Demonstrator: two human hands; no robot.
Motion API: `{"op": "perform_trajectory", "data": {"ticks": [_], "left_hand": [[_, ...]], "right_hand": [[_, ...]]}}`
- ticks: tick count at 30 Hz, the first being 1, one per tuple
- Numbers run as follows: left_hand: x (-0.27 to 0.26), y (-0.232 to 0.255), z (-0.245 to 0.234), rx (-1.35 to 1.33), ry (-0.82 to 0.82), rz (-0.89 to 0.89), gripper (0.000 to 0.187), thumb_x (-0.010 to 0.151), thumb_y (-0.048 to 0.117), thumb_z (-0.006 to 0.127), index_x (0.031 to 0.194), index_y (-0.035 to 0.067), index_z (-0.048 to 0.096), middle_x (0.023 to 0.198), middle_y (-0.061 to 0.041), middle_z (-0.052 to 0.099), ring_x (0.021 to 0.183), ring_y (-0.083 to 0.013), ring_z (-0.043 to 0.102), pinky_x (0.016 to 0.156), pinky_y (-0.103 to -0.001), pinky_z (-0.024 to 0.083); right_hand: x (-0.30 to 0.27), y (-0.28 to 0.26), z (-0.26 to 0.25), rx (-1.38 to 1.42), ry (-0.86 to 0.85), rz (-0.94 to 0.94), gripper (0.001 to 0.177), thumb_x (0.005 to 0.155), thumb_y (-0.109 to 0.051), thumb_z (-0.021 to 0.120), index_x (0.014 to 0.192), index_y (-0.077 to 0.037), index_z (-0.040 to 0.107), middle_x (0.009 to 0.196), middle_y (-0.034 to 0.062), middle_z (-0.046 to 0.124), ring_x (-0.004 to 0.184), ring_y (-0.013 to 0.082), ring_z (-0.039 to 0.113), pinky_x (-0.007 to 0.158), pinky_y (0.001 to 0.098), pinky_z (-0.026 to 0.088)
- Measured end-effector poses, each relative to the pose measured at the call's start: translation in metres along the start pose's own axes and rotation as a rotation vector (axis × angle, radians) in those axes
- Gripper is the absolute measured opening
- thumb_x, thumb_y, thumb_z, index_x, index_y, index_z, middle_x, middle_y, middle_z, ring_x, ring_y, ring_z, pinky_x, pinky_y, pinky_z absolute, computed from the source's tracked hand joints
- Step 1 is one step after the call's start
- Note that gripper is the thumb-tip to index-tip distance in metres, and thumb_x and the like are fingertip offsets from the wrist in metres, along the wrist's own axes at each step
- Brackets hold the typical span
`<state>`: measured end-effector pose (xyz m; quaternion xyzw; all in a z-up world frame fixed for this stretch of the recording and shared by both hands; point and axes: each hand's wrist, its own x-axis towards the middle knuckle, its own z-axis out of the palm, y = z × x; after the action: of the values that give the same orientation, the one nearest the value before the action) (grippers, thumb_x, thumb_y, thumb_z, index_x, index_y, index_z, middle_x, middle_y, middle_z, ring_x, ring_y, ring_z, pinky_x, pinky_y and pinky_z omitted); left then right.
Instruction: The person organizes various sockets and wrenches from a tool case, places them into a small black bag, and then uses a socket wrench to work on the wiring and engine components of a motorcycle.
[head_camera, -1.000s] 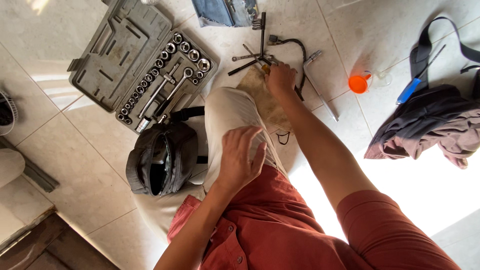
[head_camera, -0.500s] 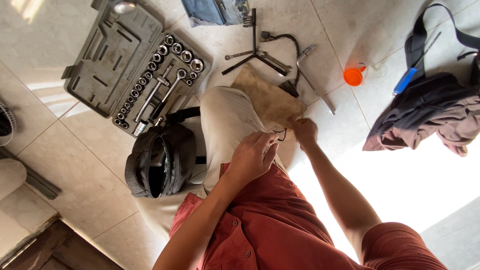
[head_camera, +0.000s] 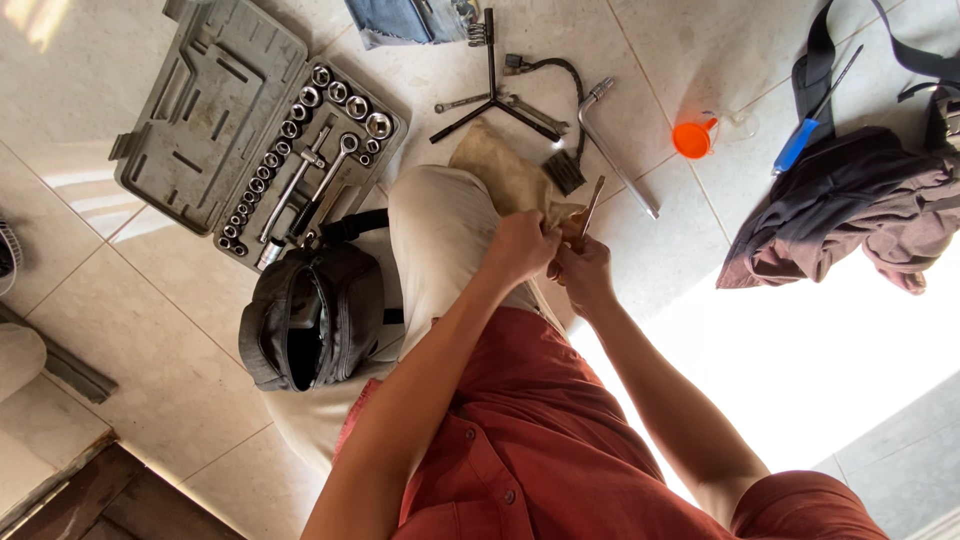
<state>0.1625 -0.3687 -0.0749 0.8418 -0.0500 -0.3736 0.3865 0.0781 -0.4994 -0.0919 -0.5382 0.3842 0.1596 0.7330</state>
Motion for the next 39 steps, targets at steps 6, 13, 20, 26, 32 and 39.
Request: {"op": "perform_trajectory", "data": {"ticks": [6,13,20,26,32,39], "left_hand": [[-0.005,-0.013,-0.035,-0.275,0.026,-0.047,0.029,0.097,0.026,0.065,0.101,-0.002,0.073,0.081,-0.016,0.074,0.067,-0.0191,0.071,0.063,-0.036,0.056],[-0.014,-0.025,-0.033,-0.723,0.23,-0.069,0.036,0.108,0.033,0.052,0.096,0.0,0.063,0.072,-0.002,0.053,0.062,-0.0082,0.045,0.057,-0.028,0.042],[-0.019,-0.029,-0.04,-0.906,0.176,0.0,0.029,0.105,0.032,0.061,0.099,0.004,0.058,0.074,0.003,0.054,0.064,-0.0056,0.045,0.057,-0.026,0.04],[-0.03,-0.017,-0.044,-0.489,0.194,0.013,0.022,0.095,0.021,0.072,0.097,0.004,0.059,0.071,-0.002,0.056,0.059,-0.0086,0.05,0.053,-0.028,0.044],[-0.031,-0.011,-0.034,-0.44,0.313,0.14,0.014,0.102,0.017,0.068,0.1,0.006,0.062,0.072,-0.007,0.06,0.061,-0.0146,0.052,0.055,-0.033,0.044],[-0.031,-0.006,-0.032,-0.248,0.445,0.374,0.014,0.098,0.018,0.071,0.098,0.005,0.066,0.087,-0.012,0.067,0.071,-0.0281,0.068,0.064,-0.04,0.054]], "right_hand": [[-0.012,-0.022,0.014,-0.142,-0.235,-0.009,0.032,0.1,-0.005,0.059,0.13,-0.007,0.068,0.074,0.0053,0.058,0.049,0.0064,0.053,0.04,0.0216,0.039],[-0.016,-0.068,0.045,-0.456,-0.055,-0.051,0.022,0.101,-0.016,0.056,0.117,-0.002,0.062,0.089,0.0123,0.072,0.045,0.0103,0.056,0.042,0.0273,0.049],[-0.062,-0.117,0.034,-0.836,-0.27,-0.164,0.046,0.095,-0.024,0.062,0.134,-0.003,0.047,0.106,0.0148,0.069,0.067,0.0204,0.072,0.054,0.0361,0.059],[-0.092,-0.148,0.01,-1.209,-0.223,-0.377,0.043,0.089,-0.019,0.067,0.128,-0.003,0.067,0.098,0.0202,0.077,0.077,0.024,0.075,0.069,0.0349,0.059],[-0.1,-0.173,0.026,-1.413,-0.188,-0.06,0.04,0.086,-0.024,0.068,0.124,-0.017,0.075,0.081,0.018,0.078,0.067,0.0279,0.076,0.066,0.0365,0.059],[-0.059,-0.132,0.025,-1.102,-0.11,-0.344,0.033,0.082,-0.024,0.074,0.108,-0.003,0.073,0.094,0.0129,0.078,0.082,0.0206,0.074,0.073,0.0339,0.059]]}}
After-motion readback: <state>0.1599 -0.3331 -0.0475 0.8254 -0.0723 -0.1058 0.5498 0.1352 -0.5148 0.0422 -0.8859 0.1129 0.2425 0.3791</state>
